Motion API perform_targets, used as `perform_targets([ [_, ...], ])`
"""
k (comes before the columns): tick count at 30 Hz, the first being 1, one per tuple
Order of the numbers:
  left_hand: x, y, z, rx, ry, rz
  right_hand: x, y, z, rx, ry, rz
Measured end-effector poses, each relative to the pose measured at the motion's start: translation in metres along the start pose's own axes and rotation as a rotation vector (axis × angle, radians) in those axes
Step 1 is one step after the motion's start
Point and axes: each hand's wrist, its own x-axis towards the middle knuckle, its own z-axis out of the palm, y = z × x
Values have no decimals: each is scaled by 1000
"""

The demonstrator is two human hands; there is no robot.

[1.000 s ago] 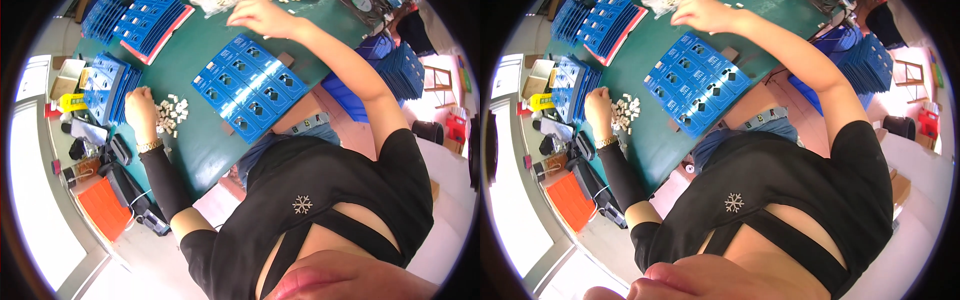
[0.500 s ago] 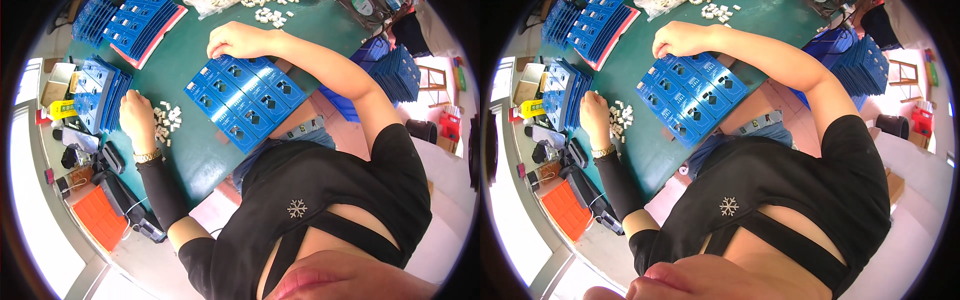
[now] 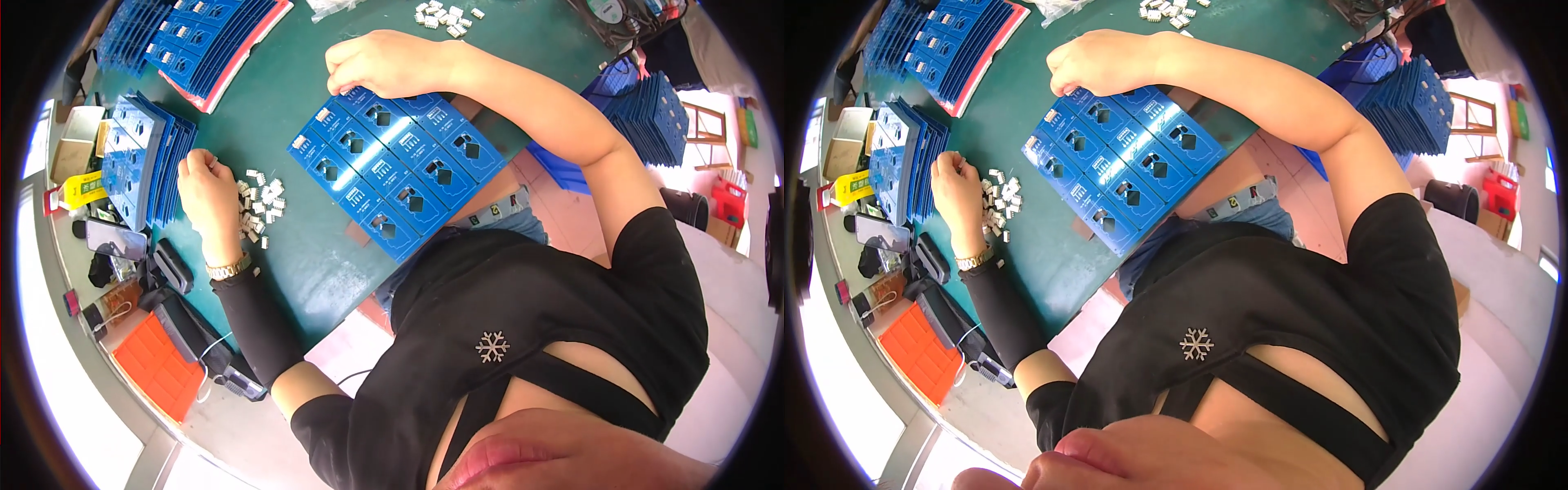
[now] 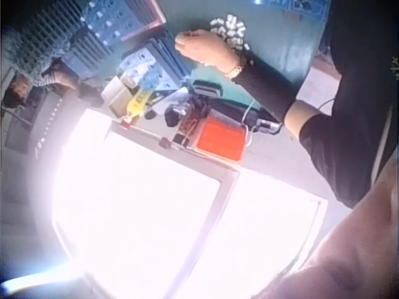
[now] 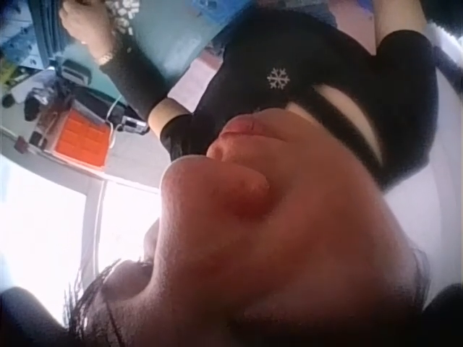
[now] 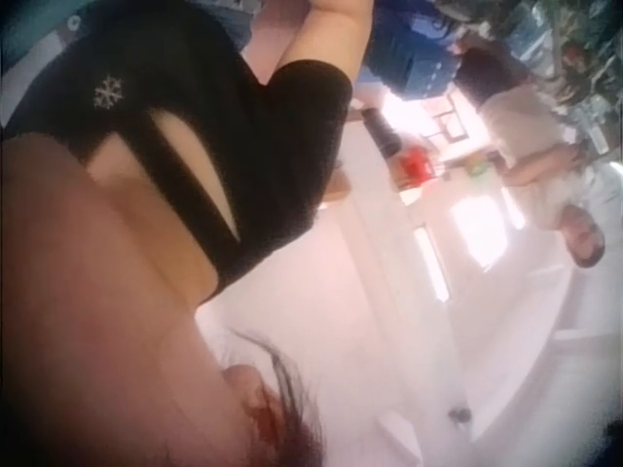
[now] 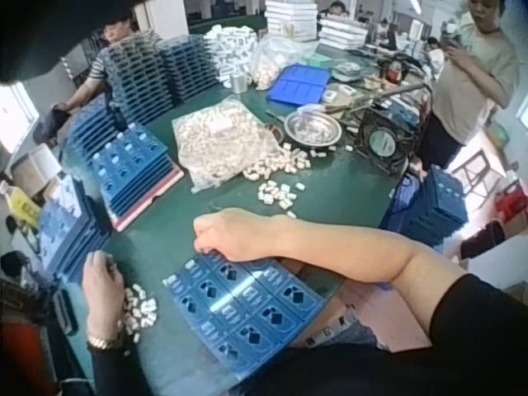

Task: The person inserts small white electronic components by hand into the slots of blue plastic trays.

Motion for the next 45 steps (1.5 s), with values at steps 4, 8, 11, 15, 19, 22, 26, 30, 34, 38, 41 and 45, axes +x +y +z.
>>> perform_targets([
  [4, 1, 1, 1, -3, 18, 26, 1, 3, -1, -48, 12, -28],
  [8, 1, 0, 3, 1, 26, 32, 1, 4, -2, -39, 16, -41],
  [11, 0, 0, 2, -11, 29, 34, 2, 5, -1, -50, 26, -59],
  [15, 0, 2, 2, -4, 42, 30, 2, 5, -2, -87, 23, -74],
  [19, -1, 4, 2, -3, 43, 23, 2, 5, -4, -112, 20, -100],
  [22, -1, 4, 2, -4, 60, 31, 2, 3, -5, -110, 32, -119],
  [26, -2, 0, 3, 1, 50, 24, 3, 2, -4, -119, 24, -106],
  [30, -1, -1, 5, -2, 53, 33, 3, 5, -4, -130, 24, -92],
  [34, -2, -1, 5, -6, 50, 22, 4, 3, -6, -121, 10, -87],
  [38, 0, -1, 5, -2, 42, 29, 5, 4, -6, -125, -3, -75],
  [41, 0, 0, 5, 6, 38, 18, 5, 7, -6, -142, -10, -53],
  [45, -2, -2, 5, 13, 44, 24, 9, -7, -20, -100, -17, -71],
])
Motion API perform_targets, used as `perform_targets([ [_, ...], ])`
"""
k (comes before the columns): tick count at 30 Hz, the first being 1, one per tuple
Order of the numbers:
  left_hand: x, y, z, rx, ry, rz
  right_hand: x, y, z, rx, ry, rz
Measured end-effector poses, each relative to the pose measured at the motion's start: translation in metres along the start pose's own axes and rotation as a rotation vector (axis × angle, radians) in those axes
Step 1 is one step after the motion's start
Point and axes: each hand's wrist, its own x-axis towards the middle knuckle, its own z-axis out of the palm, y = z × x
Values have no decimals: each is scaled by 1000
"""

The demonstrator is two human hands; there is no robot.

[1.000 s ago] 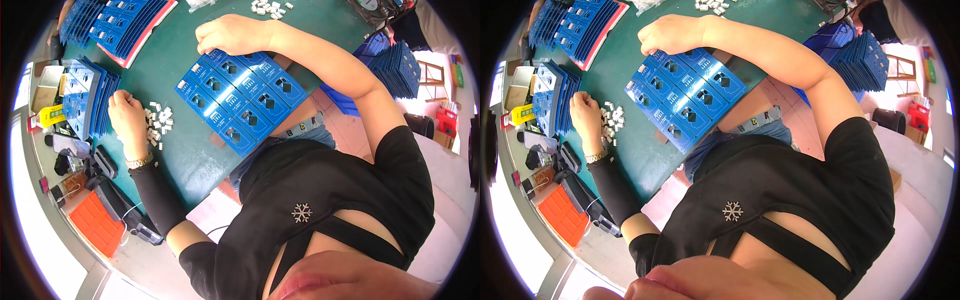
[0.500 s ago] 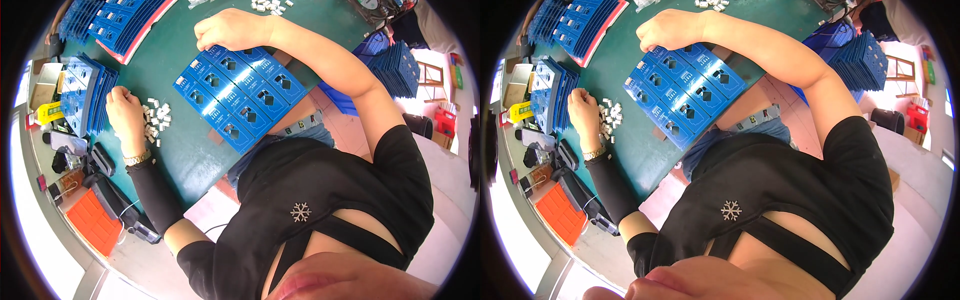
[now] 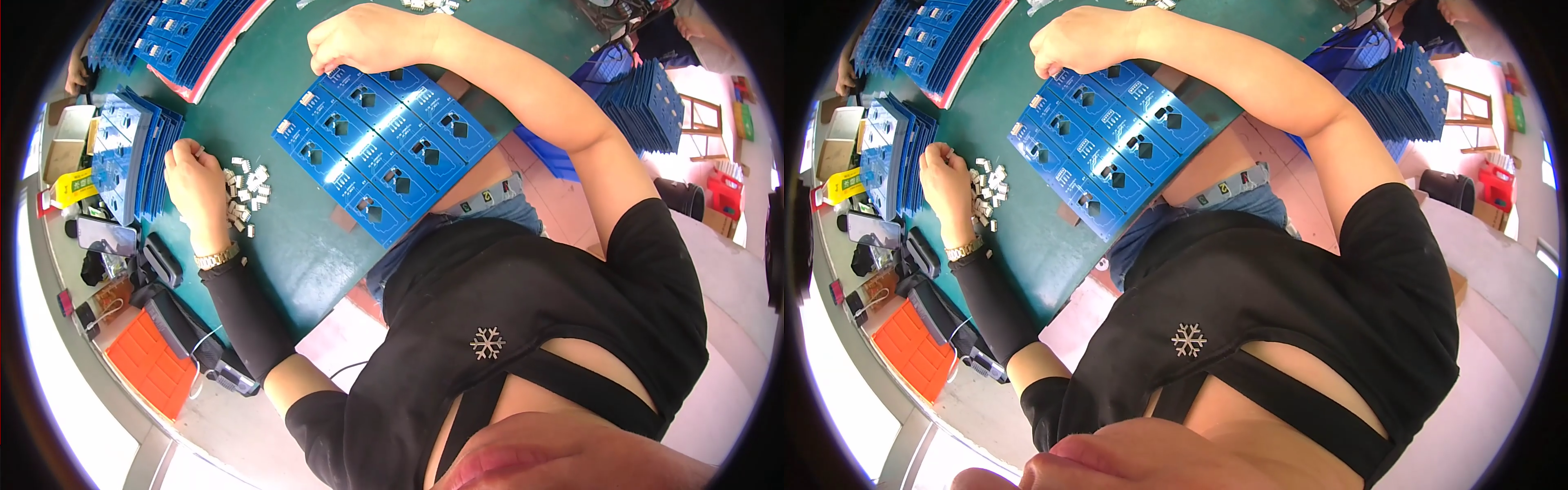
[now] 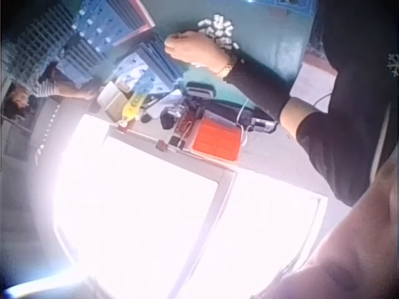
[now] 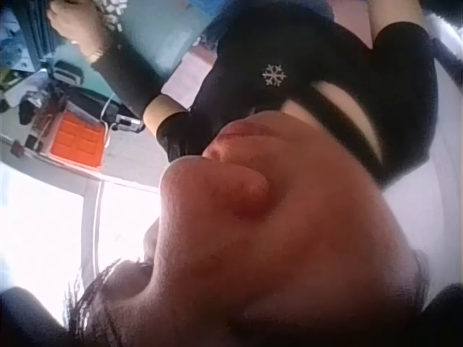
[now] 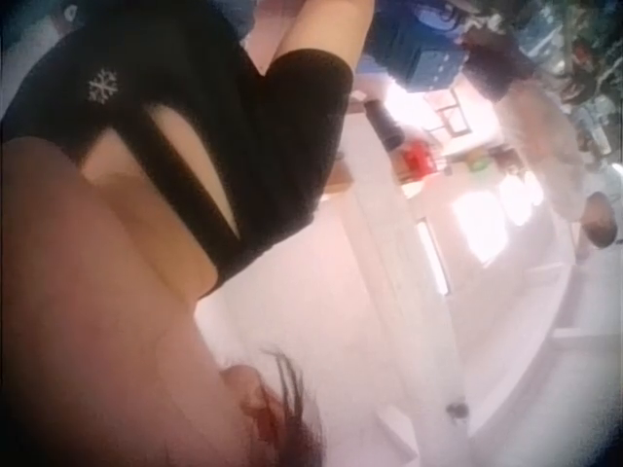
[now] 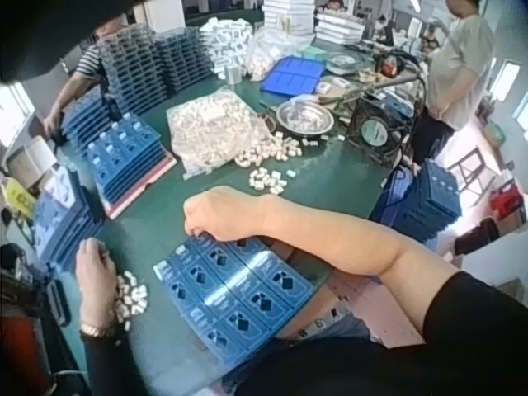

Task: The person inserts small white electronic components by hand into the slots of blue plastic trays.

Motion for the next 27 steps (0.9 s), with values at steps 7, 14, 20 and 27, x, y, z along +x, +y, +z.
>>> perform_targets([
  [7, 1, 0, 2, 31, -17, -19, -1, 6, 3, 138, 46, -35],
  [14, 1, -2, 3, 26, -15, -9, 1, 2, -3, 90, -19, 30],
  [20, 2, -2, 3, 34, -14, -15, 0, 4, -2, 120, -9, 43],
  [27, 1, 0, 4, 32, -10, -7, 1, 6, 2, 103, -9, 6],
])
